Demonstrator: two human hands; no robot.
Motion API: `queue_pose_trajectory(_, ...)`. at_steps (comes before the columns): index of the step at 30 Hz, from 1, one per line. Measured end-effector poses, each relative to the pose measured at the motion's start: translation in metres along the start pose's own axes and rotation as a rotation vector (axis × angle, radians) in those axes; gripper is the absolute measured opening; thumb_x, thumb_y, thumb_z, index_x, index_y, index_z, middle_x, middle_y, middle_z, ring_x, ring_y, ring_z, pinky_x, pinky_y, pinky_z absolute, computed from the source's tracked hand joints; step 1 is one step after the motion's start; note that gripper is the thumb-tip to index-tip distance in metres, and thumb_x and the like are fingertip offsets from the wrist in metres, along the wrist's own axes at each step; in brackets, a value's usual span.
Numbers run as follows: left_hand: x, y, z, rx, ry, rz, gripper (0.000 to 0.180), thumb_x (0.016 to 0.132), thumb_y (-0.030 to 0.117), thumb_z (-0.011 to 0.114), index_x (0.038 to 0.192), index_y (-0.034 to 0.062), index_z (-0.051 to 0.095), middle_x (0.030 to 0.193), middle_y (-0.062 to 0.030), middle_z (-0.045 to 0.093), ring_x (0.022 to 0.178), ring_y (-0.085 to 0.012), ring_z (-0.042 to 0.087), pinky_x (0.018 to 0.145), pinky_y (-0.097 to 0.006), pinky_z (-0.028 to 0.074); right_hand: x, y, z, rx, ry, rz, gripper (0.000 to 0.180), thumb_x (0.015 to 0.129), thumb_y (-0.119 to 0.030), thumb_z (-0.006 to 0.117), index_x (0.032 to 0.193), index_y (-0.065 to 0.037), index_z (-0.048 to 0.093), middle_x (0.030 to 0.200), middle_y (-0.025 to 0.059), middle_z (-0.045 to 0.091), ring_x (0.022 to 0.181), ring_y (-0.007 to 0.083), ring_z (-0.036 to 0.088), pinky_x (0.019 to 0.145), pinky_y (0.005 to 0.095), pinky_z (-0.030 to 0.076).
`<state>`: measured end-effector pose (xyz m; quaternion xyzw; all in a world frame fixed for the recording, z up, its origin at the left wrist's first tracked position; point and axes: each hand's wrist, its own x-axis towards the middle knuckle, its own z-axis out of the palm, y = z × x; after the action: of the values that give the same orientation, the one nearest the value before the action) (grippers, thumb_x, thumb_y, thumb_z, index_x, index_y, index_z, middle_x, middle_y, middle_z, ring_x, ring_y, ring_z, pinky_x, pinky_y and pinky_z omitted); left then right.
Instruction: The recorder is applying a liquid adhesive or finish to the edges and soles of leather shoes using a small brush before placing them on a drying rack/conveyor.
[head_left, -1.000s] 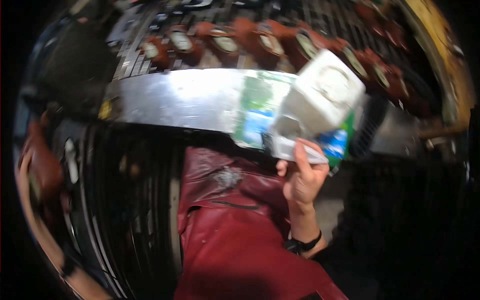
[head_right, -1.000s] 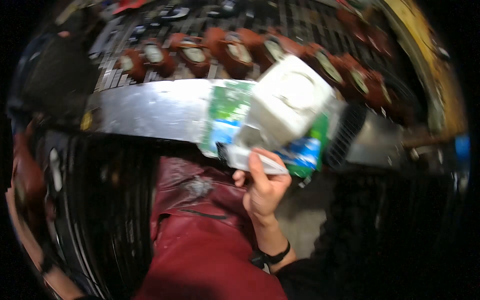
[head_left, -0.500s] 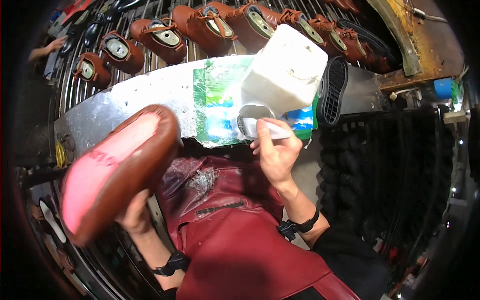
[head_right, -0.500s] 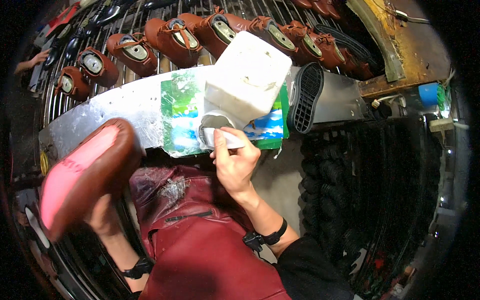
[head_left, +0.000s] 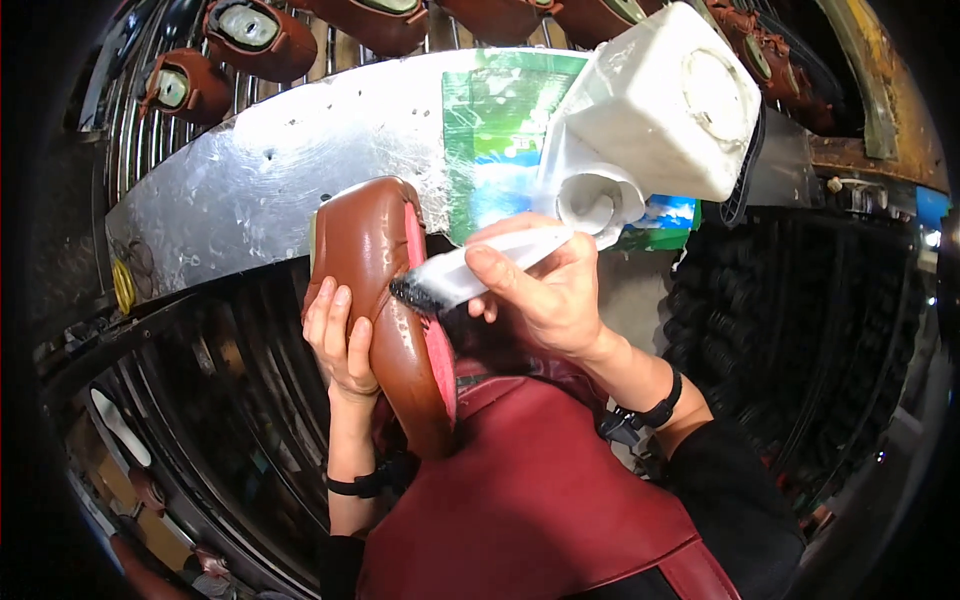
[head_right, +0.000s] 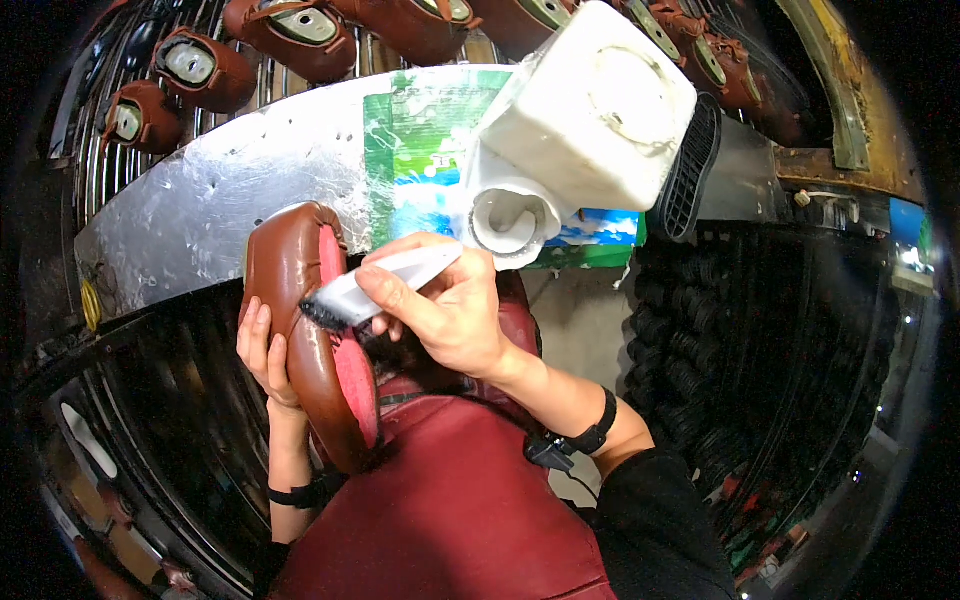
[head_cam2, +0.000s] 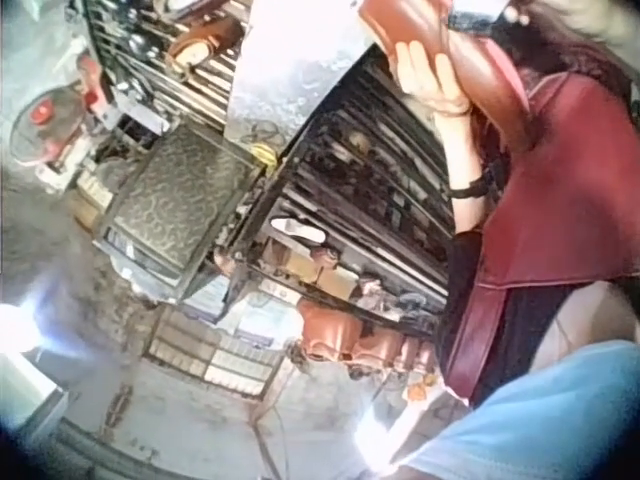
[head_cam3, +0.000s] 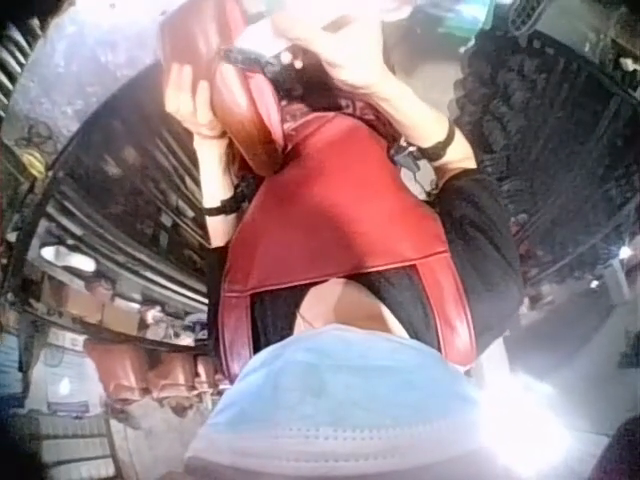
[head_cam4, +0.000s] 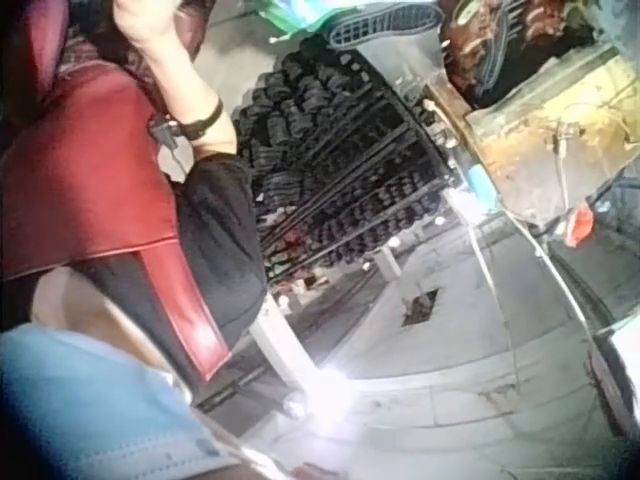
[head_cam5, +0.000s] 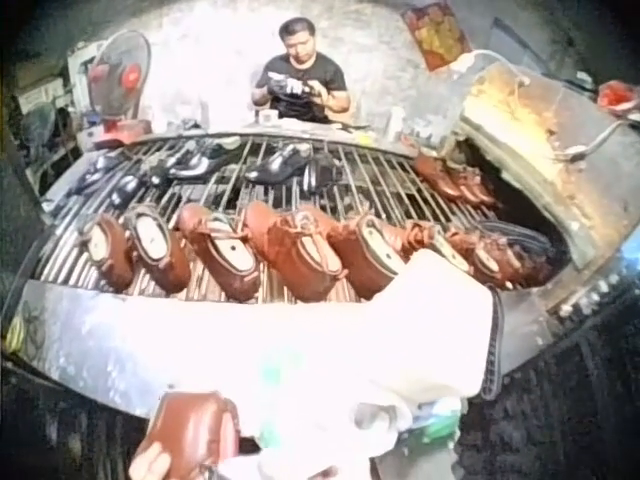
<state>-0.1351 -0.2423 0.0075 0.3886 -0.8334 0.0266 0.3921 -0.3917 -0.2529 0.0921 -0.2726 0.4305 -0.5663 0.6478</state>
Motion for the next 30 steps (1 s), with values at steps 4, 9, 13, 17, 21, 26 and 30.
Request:
queue_pose_trajectory(4, 0.001, 0.000, -0.001, -0.015, -0.001, 0.026, 0.035, 0.101, 0.011, 0.060, 0.134, 0.0076, 0.049, 0.142, -0.0226, 0.058, 0.128, -0.0435, 0.059, 0.107, -0.053, 0.050, 0.049, -0.002, 0.007, -0.236, 0.122, -0.162, 0.019, 0.099, -0.015, 0.075, 0.096, 0.004, 0.074, 0.072, 0.0077, 0.072, 0.055, 0.0107, 0.066, 0.049, 0.0241, 0.052)
queue_pose_trajectory(9, 0.001, 0.000, 0.000, -0.023, 0.029, -0.001, 0.032, 0.100, 0.010, 0.060, 0.131, 0.0055, 0.053, 0.138, -0.0235, 0.061, 0.126, -0.0437, 0.061, 0.106, -0.053, 0.051, 0.075, 0.003, 0.000, -0.178, 0.093, -0.191, 0.019, 0.098, -0.016, 0.076, 0.094, 0.003, 0.074, 0.072, 0.0065, 0.072, 0.055, 0.0109, 0.065, 0.048, 0.0239, 0.051)
queue_pose_trajectory(13, 0.009, 0.002, -0.003, -0.007, 0.064, 0.016, 0.032, 0.100, 0.009, 0.062, 0.130, 0.0028, 0.055, 0.137, -0.0247, 0.062, 0.127, -0.0443, 0.061, 0.106, -0.053, 0.051, 0.008, -0.011, 0.000, -0.196, -0.046, -0.035, 0.017, 0.099, -0.016, 0.074, 0.096, 0.001, 0.075, 0.078, 0.0070, 0.073, 0.059, 0.0098, 0.066, 0.049, 0.0229, 0.050)
queue_pose_trajectory(17, 0.015, 0.004, -0.001, 0.004, 0.068, 0.015, 0.039, 0.096, 0.008, 0.067, 0.133, 0.0011, 0.055, 0.139, -0.0236, 0.061, 0.128, -0.0427, 0.061, 0.107, -0.053, 0.050, -0.049, -0.027, -0.004, -0.418, -0.372, -0.324, 0.013, 0.090, 0.001, 0.078, 0.096, 0.010, 0.072, 0.082, 0.0176, 0.073, 0.067, 0.0232, 0.071, 0.058, 0.0352, 0.057)
queue_pose_trajectory(21, 0.023, 0.008, -0.002, 0.008, 0.066, 0.012, 0.050, 0.091, 0.010, 0.074, 0.136, 0.0001, 0.055, 0.140, -0.0231, 0.061, 0.128, -0.0429, 0.061, 0.109, -0.052, 0.049, -0.097, -0.023, -0.001, -0.464, -0.596, -0.565, 0.020, 0.088, 0.001, 0.072, 0.106, 0.012, 0.070, 0.091, 0.0198, 0.074, 0.081, 0.0349, 0.074, 0.071, 0.0413, 0.061)
queue_pose_trajectory(26, 0.032, 0.016, -0.005, 0.024, 0.063, 0.017, 0.055, 0.090, 0.014, 0.075, 0.139, -0.0020, 0.056, 0.141, -0.0237, 0.060, 0.130, -0.0410, 0.060, 0.110, -0.050, 0.047, -0.118, -0.034, -0.004, -0.455, -0.516, -0.520, 0.020, 0.089, -0.001, 0.077, 0.107, 0.007, 0.073, 0.092, 0.0172, 0.074, 0.082, 0.0306, 0.075, 0.073, 0.0384, 0.062)
queue_pose_trajectory(30, 0.042, 0.026, -0.009, 0.055, 0.024, -0.020, 0.063, 0.087, 0.019, 0.076, 0.142, -0.0026, 0.055, 0.142, -0.0232, 0.060, 0.133, -0.0401, 0.058, 0.111, -0.048, 0.043, -0.097, -0.062, 0.004, -0.179, -0.078, -0.090, 0.010, 0.093, -0.004, 0.079, 0.097, 0.004, 0.075, 0.084, 0.0070, 0.074, 0.069, 0.0092, 0.066, 0.061, 0.0261, 0.053)
